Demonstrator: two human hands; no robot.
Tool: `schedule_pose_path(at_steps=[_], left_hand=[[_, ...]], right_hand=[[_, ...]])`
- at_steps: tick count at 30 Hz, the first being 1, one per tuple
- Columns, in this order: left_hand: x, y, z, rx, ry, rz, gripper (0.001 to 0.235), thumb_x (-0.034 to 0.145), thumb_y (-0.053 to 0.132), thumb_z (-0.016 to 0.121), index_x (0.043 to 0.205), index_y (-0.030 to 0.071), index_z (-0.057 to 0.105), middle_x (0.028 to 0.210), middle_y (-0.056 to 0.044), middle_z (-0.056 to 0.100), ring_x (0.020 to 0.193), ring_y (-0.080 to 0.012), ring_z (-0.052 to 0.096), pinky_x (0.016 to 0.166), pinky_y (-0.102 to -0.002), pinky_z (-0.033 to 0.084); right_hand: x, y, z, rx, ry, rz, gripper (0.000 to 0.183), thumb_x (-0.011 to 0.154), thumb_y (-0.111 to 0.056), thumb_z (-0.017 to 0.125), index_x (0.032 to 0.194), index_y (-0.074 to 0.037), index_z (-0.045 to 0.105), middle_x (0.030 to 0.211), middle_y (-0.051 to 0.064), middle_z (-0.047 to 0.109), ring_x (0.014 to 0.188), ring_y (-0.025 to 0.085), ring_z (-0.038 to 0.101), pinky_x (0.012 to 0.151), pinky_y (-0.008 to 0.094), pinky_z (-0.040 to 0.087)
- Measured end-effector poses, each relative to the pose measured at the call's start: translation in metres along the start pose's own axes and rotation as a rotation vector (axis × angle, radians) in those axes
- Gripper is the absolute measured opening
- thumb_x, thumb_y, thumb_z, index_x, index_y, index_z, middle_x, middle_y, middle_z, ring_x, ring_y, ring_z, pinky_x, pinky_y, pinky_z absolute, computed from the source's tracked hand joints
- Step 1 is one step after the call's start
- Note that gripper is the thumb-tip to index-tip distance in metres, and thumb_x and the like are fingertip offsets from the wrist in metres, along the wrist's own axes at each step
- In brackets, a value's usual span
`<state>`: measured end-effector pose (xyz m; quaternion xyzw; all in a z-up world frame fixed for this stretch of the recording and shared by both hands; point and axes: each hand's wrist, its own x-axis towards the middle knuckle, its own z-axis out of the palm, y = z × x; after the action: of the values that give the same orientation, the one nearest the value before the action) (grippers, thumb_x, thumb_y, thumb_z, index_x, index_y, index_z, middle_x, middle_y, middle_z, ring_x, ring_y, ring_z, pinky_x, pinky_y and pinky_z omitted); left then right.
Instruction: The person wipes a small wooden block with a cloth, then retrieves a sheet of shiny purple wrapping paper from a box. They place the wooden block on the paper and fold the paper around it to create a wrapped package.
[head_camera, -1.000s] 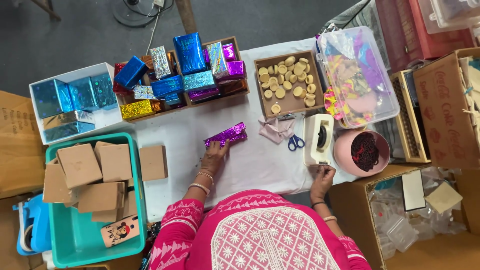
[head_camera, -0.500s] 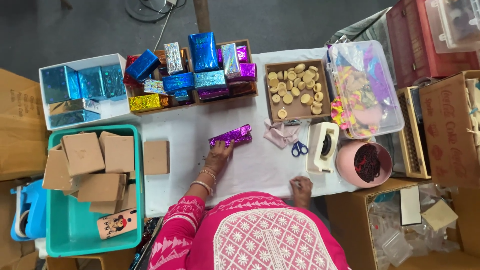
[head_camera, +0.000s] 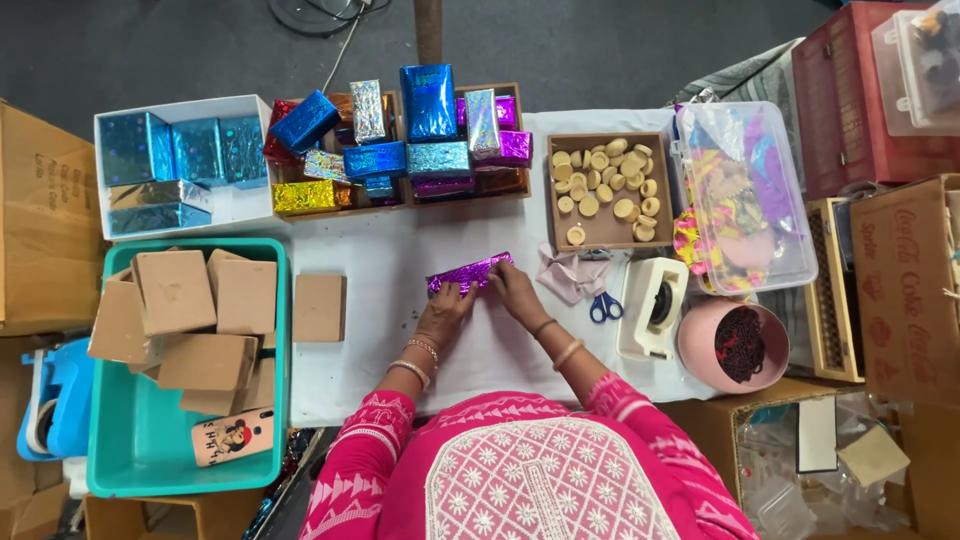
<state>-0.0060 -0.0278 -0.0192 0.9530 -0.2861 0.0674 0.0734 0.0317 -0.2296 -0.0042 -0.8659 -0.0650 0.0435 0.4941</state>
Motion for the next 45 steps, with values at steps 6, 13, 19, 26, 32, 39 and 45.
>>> schedule_pose_path(at_steps=[6, 13, 19, 26, 32, 39, 45], left_hand=[[0.001, 0.003, -0.015, -0.068, 0.029, -0.023, 0.051, 0.086, 0.003, 0.059, 0.137, 0.005, 0.062, 0.098, -0.015, 0.063, 0.095, -0.0276, 0.062, 0.075, -0.033, 0.06], [0.001, 0.005, -0.018, -0.049, 0.053, -0.037, 0.047, 0.086, 0.004, 0.059, 0.133, 0.006, 0.063, 0.103, -0.015, 0.064, 0.098, -0.0274, 0.063, 0.075, -0.035, 0.061], [0.0, 0.004, -0.014, -0.062, 0.074, -0.028, 0.047, 0.088, 0.006, 0.06, 0.135, 0.005, 0.063, 0.101, -0.016, 0.064, 0.099, -0.0286, 0.063, 0.079, -0.035, 0.061], [-0.001, 0.002, -0.012, -0.036, 0.075, -0.015, 0.047, 0.089, 0.005, 0.059, 0.135, 0.006, 0.063, 0.099, -0.016, 0.064, 0.098, -0.0288, 0.064, 0.078, -0.034, 0.06], [0.0, 0.001, -0.014, -0.04, 0.007, -0.015, 0.049, 0.091, 0.004, 0.059, 0.14, 0.003, 0.059, 0.1, -0.018, 0.064, 0.095, -0.0286, 0.063, 0.078, -0.035, 0.06], [0.008, -0.001, -0.016, -0.169, 0.033, -0.141, 0.065, 0.083, -0.001, 0.063, 0.146, -0.001, 0.045, 0.12, -0.024, 0.06, 0.103, -0.0361, 0.061, 0.082, -0.039, 0.06], [0.029, 0.0, -0.017, -0.218, -0.1, -0.301, 0.075, 0.078, -0.006, 0.065, 0.149, -0.001, 0.04, 0.123, -0.023, 0.057, 0.108, -0.0388, 0.056, 0.088, -0.043, 0.058]], right_hand=[[0.018, -0.009, 0.015, -0.228, -0.117, 0.033, 0.02, 0.098, -0.02, 0.063, 0.101, -0.001, 0.059, 0.093, 0.02, 0.069, 0.088, 0.04, 0.067, 0.077, 0.049, 0.053], [0.017, -0.027, 0.011, -0.346, -0.178, 0.049, 0.017, 0.097, -0.018, 0.061, 0.106, -0.006, 0.055, 0.094, 0.018, 0.07, 0.089, 0.04, 0.067, 0.076, 0.051, 0.053], [0.019, -0.024, -0.004, -0.267, -0.204, 0.119, 0.031, 0.094, -0.023, 0.069, 0.113, -0.008, 0.049, 0.097, 0.018, 0.071, 0.091, 0.042, 0.068, 0.076, 0.051, 0.053], [0.025, 0.024, -0.001, -0.14, -0.274, 0.059, 0.043, 0.087, -0.016, 0.078, 0.115, -0.009, 0.046, 0.095, 0.019, 0.072, 0.092, 0.041, 0.071, 0.076, 0.049, 0.054], [0.025, 0.039, -0.005, -0.067, -0.31, -0.032, 0.049, 0.083, -0.01, 0.079, 0.118, -0.008, 0.045, 0.1, 0.019, 0.071, 0.094, 0.042, 0.07, 0.076, 0.049, 0.054], [-0.017, 0.061, -0.006, -0.071, -0.07, 0.177, 0.047, 0.087, -0.016, 0.079, 0.12, -0.006, 0.048, 0.084, 0.016, 0.065, 0.076, 0.028, 0.064, 0.068, 0.039, 0.053], [-0.055, 0.087, 0.024, 0.424, -0.029, 0.478, 0.031, 0.096, -0.021, 0.076, 0.111, -0.002, 0.057, 0.083, 0.005, 0.064, 0.072, 0.013, 0.059, 0.062, 0.027, 0.05]])
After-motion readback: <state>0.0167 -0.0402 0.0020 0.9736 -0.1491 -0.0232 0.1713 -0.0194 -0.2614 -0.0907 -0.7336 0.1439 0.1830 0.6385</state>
